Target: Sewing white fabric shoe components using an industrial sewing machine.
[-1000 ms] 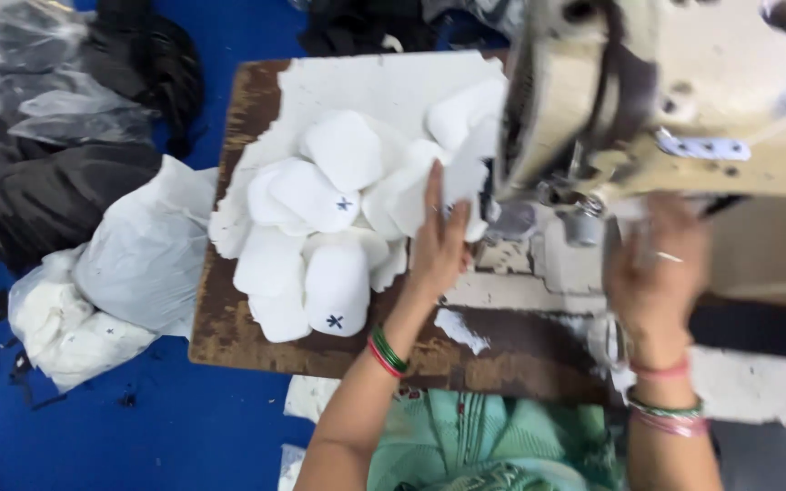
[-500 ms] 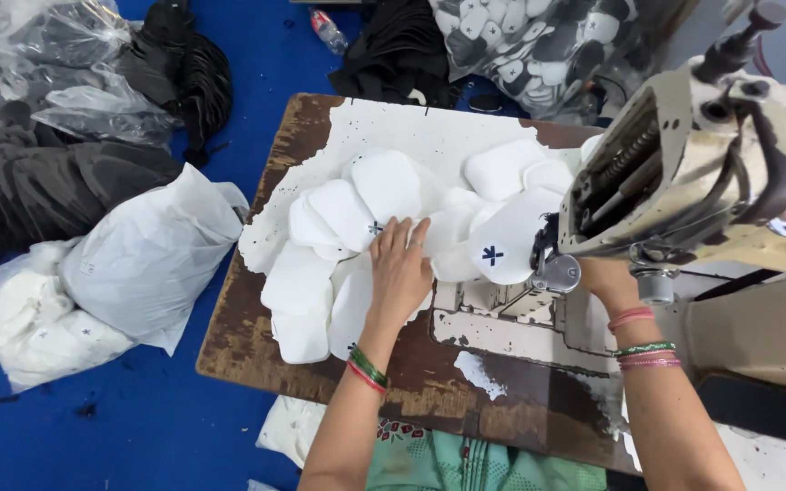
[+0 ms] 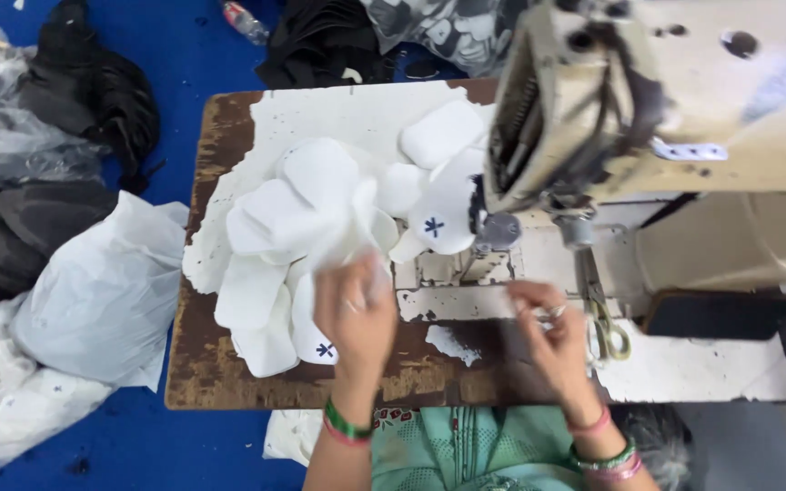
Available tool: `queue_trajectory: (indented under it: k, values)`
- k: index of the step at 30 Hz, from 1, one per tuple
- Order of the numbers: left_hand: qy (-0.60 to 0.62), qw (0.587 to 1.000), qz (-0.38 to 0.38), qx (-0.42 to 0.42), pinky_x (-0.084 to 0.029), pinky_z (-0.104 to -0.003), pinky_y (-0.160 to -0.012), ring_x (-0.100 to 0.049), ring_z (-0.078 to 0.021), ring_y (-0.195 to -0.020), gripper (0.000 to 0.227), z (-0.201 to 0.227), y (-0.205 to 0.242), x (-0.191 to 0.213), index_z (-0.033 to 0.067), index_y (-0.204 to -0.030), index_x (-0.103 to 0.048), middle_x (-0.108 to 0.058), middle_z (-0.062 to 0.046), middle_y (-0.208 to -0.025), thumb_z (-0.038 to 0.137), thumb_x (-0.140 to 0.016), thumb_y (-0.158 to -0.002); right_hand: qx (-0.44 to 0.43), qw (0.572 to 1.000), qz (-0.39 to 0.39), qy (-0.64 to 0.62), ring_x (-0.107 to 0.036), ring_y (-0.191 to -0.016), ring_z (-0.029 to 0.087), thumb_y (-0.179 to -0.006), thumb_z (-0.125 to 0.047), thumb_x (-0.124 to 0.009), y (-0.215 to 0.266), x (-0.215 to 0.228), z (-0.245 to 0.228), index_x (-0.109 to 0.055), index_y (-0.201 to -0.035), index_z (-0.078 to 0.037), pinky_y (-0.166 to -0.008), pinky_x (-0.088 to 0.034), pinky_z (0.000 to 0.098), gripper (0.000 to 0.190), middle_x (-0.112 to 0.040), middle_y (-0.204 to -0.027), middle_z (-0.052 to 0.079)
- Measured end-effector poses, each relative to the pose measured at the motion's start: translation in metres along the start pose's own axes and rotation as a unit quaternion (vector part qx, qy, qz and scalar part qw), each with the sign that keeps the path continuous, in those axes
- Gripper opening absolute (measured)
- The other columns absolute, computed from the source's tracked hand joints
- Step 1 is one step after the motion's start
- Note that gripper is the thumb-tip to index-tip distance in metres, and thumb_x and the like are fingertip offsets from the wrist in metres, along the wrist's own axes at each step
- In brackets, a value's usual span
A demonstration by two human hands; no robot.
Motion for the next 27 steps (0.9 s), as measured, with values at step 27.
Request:
queue_trajectory:
  k: [27]
  values:
    - [0.106,0.977,-0.168,0.078,-0.055,-0.037,-0.093,-0.068,-0.0267,-0.111,0.025,-0.123,-0.094,-0.18,0.0054,-0.117,-0.072,-0.07,-0.012,-0.122,0.002,-0.065,-0.093,-0.319,0.91,-0.125,-0.234,-0.07,-0.1,0.012,-0.084,-0.002,-0.072,0.065,0.018,0.046,-0.06,-0.134,-0.005,-0.085,-0.057,0.0287,0.051,-0.075,-0.112,0.006]
Point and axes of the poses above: each hand's wrist, its own y-axis away from the middle knuckle, its own x-axis out of the back of the hand, z = x × y, the point moved 6 cm from there along -y, towards the middle knuckle
